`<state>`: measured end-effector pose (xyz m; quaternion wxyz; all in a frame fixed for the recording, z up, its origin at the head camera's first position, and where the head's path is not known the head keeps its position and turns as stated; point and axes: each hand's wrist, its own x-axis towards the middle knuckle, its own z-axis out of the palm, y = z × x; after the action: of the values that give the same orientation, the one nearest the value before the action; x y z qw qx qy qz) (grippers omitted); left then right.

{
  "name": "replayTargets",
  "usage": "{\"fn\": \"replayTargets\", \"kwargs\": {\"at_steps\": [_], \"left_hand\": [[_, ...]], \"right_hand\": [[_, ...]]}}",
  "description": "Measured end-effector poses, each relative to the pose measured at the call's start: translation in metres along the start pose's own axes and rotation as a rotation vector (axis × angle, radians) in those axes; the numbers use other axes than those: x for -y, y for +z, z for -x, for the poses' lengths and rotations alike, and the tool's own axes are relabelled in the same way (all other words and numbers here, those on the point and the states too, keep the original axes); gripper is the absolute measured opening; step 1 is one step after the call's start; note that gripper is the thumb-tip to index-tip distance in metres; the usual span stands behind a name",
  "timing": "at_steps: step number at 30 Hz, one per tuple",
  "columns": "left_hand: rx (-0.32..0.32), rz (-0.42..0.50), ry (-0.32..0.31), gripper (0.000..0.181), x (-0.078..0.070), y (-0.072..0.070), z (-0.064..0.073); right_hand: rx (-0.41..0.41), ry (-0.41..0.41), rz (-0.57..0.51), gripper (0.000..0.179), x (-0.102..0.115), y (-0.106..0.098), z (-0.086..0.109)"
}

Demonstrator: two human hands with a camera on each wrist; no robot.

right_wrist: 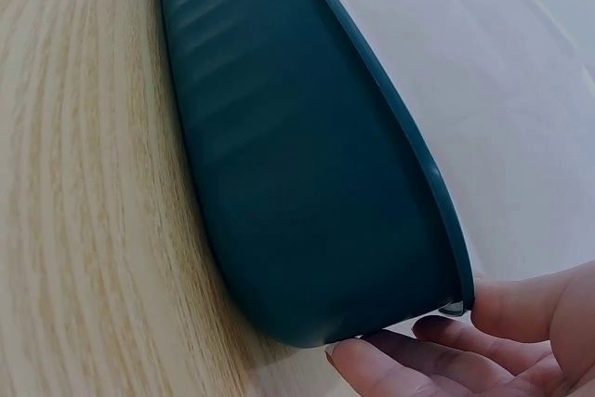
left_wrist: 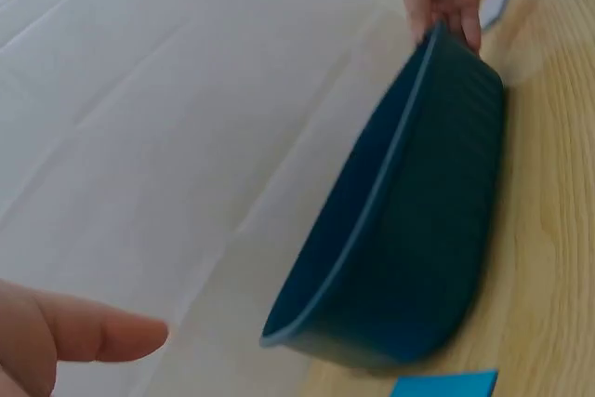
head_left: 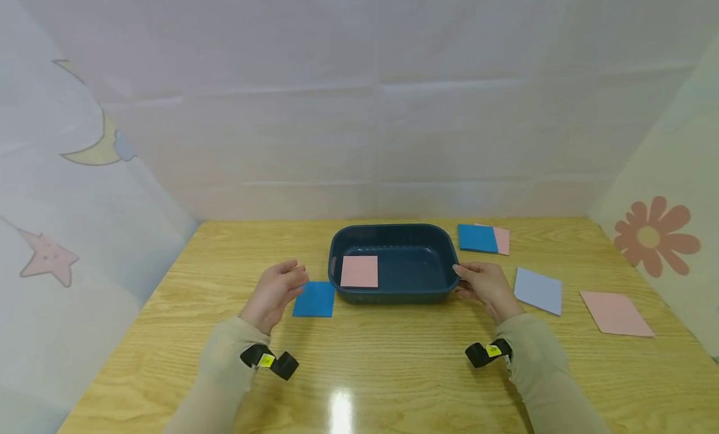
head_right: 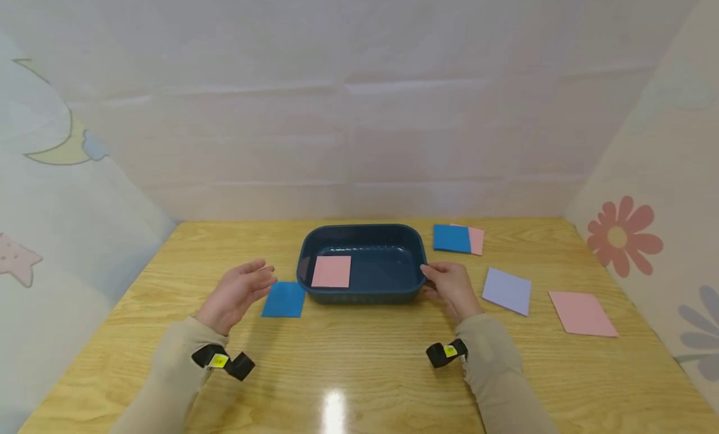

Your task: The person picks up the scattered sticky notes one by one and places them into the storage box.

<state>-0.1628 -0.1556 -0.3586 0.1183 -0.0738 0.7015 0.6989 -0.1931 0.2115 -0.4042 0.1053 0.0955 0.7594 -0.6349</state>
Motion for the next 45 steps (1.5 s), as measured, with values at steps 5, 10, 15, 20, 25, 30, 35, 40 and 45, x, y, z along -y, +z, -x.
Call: {"fn": "replayTargets", "kwargs": {"at_steps": [5, 10, 15, 20, 25, 30, 35, 40, 45], "left_hand": [[0.001, -0.151, -0.023, 0.058, 0.008, -0.002, -0.006], [-0.028, -0.298, -0.020, 0.062, 0.016, -0.002, -0.009], [-0.036, -0.441, -0.016, 0.067, 0.022, -0.001, -0.013], [-0.044, -0.657, -0.017, 0.071, 0.028, 0.001, -0.018], [-0.051, -0.846, 0.006, 0.078, 0.032, 0.002, -0.023], [-0.048, -0.973, 0.021, 0.082, 0.036, 0.001, -0.029], [-0.030, -1.095, 0.017, 0.083, 0.039, 0.001, -0.034], [-0.003, -1.199, 0.049, 0.083, 0.037, 0.003, -0.037], [0.003, -1.262, 0.074, 0.075, 0.034, 0.006, -0.038]], "right_hand": [[0.003, 0.004, -0.001, 0.047, 0.000, 0.000, 0.000], [0.003, 0.010, -0.008, 0.048, 0.000, 0.000, 0.000], [0.002, 0.015, -0.012, 0.049, 0.000, 0.000, 0.000], [0.001, 0.016, -0.013, 0.049, 0.000, 0.000, 0.001], [0.001, 0.022, -0.018, 0.050, 0.001, 0.000, 0.001], [0.005, 0.019, -0.013, 0.050, 0.001, 0.000, 0.000], [0.002, 0.021, -0.009, 0.049, 0.000, 0.000, 0.000], [0.005, 0.015, 0.002, 0.050, 0.000, 0.000, 0.000], [0.010, 0.012, 0.026, 0.051, 0.001, 0.000, 0.000]]}}
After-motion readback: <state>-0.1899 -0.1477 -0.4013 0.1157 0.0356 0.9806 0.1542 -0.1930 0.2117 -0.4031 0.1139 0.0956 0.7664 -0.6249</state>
